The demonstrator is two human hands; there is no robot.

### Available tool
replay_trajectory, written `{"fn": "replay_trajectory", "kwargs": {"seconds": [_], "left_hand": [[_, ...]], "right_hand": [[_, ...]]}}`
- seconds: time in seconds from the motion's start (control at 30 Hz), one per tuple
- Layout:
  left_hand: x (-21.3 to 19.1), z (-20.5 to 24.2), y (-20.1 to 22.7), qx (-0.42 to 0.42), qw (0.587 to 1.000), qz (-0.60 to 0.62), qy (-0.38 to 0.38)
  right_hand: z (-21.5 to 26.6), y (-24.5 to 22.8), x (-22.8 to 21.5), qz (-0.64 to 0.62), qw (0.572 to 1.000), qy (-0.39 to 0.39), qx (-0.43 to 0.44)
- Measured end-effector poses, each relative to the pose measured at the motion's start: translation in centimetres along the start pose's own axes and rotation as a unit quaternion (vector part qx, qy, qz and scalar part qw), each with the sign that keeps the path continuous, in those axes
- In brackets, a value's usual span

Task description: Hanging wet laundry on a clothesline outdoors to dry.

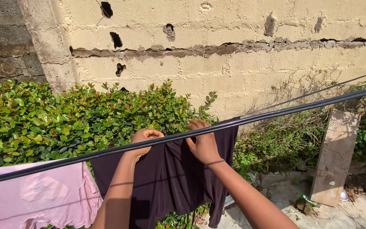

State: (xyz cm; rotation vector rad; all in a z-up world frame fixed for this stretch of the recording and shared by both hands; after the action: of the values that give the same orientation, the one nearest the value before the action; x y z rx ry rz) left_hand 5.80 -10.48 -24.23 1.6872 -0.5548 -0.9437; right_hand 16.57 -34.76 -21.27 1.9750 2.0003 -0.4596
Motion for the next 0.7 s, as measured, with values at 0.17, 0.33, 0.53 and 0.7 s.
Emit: {"fn": "replay_trajectory", "kwargs": {"seconds": [0.17,0.33,0.53,0.7], "left_hand": [[-0.8,0.3,3.8,-0.002,0.998,0.066,0.000],[0.5,1.2,3.8,0.058,0.997,0.004,-0.046],[0.9,2.9,4.1,0.022,0.977,-0.207,0.054],[1.5,6.8,8.0,0.126,0.919,-0.331,0.171]], "right_hand": [[-0.2,0.0,-0.1,0.022,0.999,-0.025,0.001],[-0.2,-0.1,0.2,0.066,0.996,-0.052,0.007],[0.8,4.2,0.7,0.111,0.987,-0.112,-0.013],[-0.2,5.7,-1.0,0.130,0.975,-0.177,0.032]]}}
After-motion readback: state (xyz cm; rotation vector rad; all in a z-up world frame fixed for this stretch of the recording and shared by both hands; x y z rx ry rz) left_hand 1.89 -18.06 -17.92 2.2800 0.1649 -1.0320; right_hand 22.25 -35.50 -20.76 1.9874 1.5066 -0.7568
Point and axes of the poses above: each hand's wrist, its own z-axis away from the middle knuckle, its own x-axis out of the palm, y = z × x, the point moved 2 cm from there along -z, towards the middle knuckle, and after that the axes turned 8 degrees about -x, right-handed, at the moved point
